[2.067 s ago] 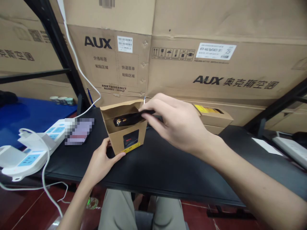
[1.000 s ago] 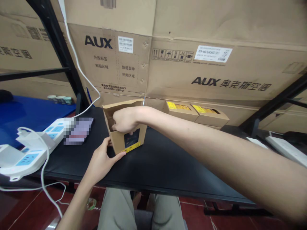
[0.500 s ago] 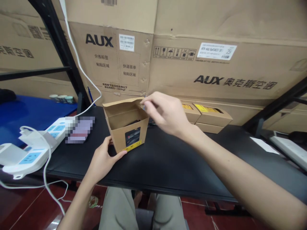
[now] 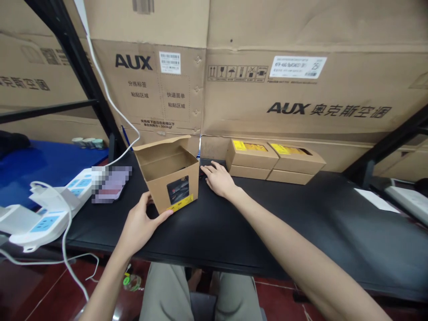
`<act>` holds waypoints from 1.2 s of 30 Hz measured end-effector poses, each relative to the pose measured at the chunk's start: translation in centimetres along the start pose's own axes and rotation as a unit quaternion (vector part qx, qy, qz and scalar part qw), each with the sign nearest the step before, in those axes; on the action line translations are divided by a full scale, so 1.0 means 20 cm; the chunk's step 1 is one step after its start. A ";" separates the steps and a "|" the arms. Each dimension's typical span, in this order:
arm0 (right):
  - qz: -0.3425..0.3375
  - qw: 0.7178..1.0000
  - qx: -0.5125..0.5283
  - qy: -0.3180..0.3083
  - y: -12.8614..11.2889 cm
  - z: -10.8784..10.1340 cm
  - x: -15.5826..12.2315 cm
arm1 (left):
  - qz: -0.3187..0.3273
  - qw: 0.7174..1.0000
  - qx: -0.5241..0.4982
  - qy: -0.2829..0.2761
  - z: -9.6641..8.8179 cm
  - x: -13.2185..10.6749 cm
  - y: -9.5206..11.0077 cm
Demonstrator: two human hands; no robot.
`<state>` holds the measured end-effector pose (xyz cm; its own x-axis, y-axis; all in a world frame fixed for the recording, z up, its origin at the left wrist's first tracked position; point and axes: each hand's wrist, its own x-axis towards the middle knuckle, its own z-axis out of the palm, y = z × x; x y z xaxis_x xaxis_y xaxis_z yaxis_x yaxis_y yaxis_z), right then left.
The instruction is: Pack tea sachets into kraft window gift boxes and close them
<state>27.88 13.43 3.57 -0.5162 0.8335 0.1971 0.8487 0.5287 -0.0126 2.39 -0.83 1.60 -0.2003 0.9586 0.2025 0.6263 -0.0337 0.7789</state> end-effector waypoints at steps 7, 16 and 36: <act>-0.009 0.998 -0.022 0.054 0.03 0.00 -0.12 | -0.002 1.000 0.004 -0.005 0.00 0.00 -0.01; 0.143 0.961 0.125 0.203 0.15 0.01 -0.41 | -0.003 1.000 0.026 -0.002 0.00 0.00 -0.04; 0.265 0.884 0.309 0.231 0.27 0.04 -0.44 | -0.005 0.999 0.037 0.007 0.01 0.00 -0.06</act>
<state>36.90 9.11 1.00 0.1572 0.9114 0.3804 0.6594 0.1899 -0.7274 1.87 -0.66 0.59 -0.2169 0.9546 0.2041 0.6777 -0.0032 0.7353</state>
